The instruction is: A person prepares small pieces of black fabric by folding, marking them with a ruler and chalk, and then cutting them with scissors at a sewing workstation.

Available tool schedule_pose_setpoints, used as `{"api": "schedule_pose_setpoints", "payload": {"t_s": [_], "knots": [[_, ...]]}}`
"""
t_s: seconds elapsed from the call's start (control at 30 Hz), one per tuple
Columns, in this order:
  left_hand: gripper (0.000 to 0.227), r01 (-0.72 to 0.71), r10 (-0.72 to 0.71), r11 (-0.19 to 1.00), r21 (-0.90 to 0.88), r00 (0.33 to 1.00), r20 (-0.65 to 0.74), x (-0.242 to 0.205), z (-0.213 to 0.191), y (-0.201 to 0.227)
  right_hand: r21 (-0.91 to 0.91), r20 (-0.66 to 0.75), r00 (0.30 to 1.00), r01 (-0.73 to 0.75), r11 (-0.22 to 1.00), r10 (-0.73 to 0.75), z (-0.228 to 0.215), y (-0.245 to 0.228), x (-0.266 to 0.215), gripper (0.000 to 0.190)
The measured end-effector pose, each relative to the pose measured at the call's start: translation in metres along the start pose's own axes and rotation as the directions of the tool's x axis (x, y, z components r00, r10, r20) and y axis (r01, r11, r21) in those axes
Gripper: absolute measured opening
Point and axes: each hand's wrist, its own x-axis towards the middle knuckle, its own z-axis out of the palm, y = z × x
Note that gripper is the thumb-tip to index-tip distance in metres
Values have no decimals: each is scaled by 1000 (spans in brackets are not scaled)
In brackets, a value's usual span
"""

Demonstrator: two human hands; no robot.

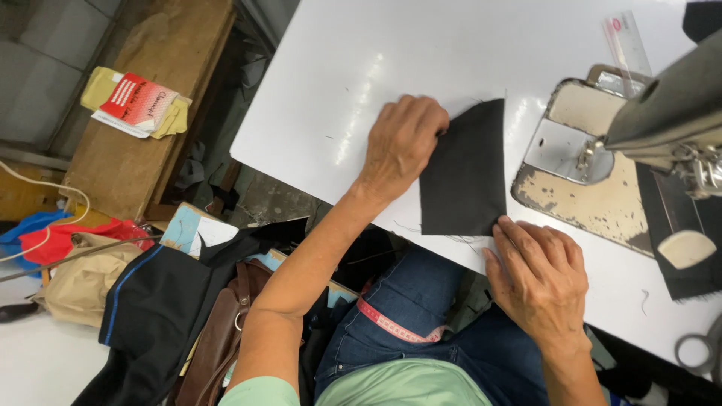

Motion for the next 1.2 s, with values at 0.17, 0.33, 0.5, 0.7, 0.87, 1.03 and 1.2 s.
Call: {"api": "schedule_pose_setpoints", "payload": {"t_s": [0.17, 0.33, 0.5, 0.7, 0.87, 1.03, 1.2], "knots": [[10, -170, 160, 981, -96, 982, -101, 0, 1, 34, 25, -122, 992, -43, 999, 45, 20, 3, -10, 21], [13, -190, 210, 906, -377, 978, 13, -28, 7, 73, 30, -127, 990, -52, 998, 55, 19, 4, -9, 19], [9, -226, 271, 949, -221, 941, 201, -36, 19, 64, 62, -140, 989, -32, 998, 40, 16, 5, -7, 19], [31, -227, 275, 955, -190, 918, 285, -27, 12, 71, 80, -137, 989, -39, 996, 50, 20, 6, -15, 16], [34, -218, 268, 960, -176, 900, 345, -15, 9, 72, 95, -152, 988, -20, 995, 35, 17, 6, -9, 17], [34, -174, 234, 967, -186, 897, 375, -9, 15, 69, 118, -155, 987, -32, 992, 50, 17, 5, -9, 17], [30, -172, 227, 970, -174, 896, 382, -1, 24, 55, 150, -150, 986, -47, 988, 70, 15, 4, -5, 18]]}}
